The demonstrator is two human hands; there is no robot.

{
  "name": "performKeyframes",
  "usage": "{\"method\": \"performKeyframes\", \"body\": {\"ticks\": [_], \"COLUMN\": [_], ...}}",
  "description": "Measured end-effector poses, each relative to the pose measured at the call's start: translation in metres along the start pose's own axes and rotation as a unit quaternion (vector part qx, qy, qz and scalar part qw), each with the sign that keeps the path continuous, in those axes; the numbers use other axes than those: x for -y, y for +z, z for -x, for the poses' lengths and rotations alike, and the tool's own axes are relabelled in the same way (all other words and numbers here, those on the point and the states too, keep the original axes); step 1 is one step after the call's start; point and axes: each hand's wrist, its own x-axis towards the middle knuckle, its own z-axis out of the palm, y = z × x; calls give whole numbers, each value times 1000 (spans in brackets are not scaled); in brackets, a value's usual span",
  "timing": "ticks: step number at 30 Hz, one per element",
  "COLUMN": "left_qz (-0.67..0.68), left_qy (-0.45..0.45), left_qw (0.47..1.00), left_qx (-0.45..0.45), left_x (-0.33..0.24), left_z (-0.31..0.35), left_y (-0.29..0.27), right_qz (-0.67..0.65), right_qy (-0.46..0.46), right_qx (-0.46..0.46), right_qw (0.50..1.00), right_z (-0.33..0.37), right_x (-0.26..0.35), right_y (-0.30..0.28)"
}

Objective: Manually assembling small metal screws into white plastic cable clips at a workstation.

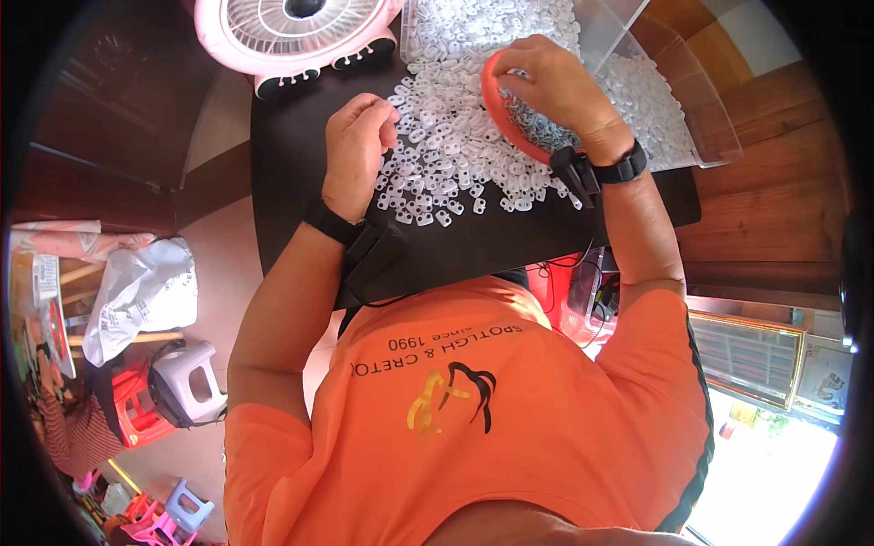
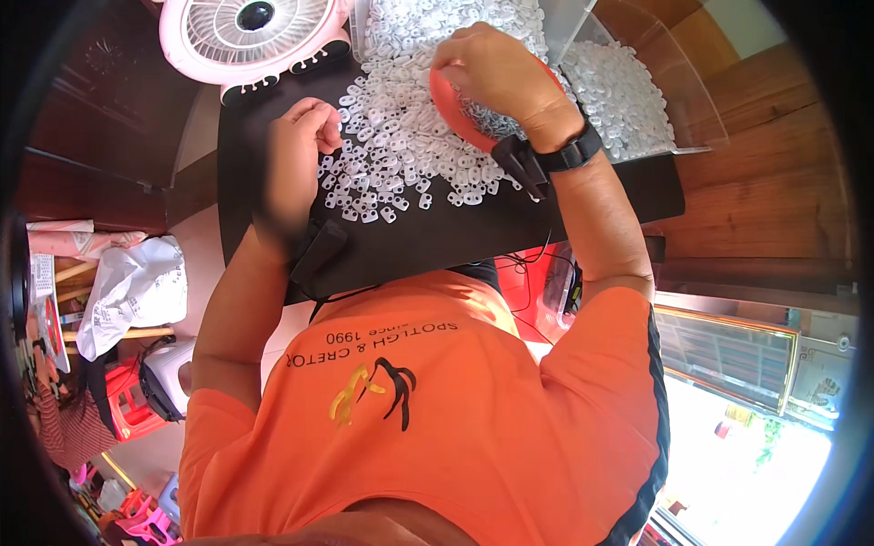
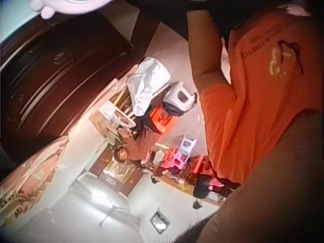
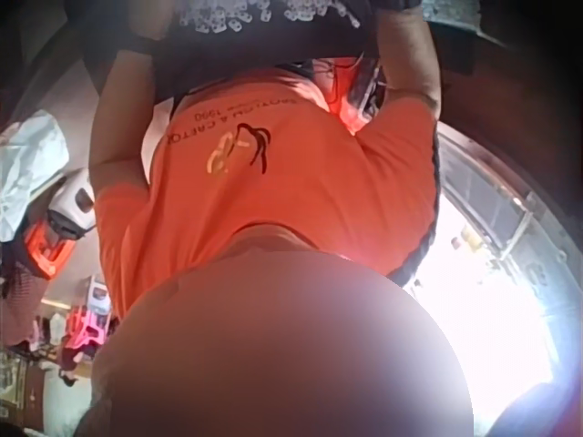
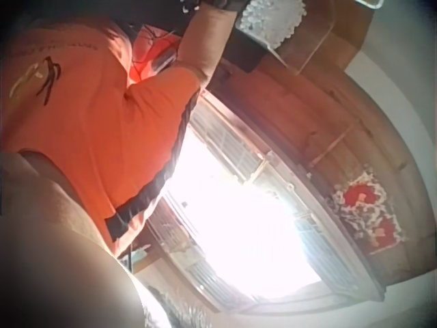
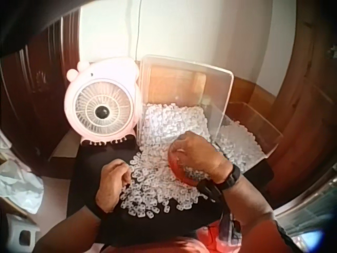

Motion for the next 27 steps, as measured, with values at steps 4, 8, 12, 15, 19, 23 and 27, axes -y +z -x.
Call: {"method": "performKeyframes", "body": {"ticks": [4,8,12,15,19,23,27], "left_qz": [1,-3,-6,-4,5,10,0], "left_qy": [1,-7,-4,3,-15,-6,0], "left_qw": [1000,1000,1000,1000,999,999,1000], "left_qx": [5,6,-6,-11,-36,-30,-25], "left_x": [1,3,6,8,3,2,4], "left_z": [0,0,-3,-4,-3,-4,-5], "left_y": [-1,0,-4,-5,0,-2,-3], "right_qz": [11,20,-38,-82,-190,-203,-158], "right_qy": [64,54,59,-23,-127,-157,-171], "right_qx": [-7,19,63,83,120,170,191], "right_qw": [998,998,996,993,966,951,954], "right_z": [15,23,20,16,17,20,31], "right_x": [-15,-12,13,43,81,100,104], "right_y": [-9,-3,2,6,16,15,14]}}
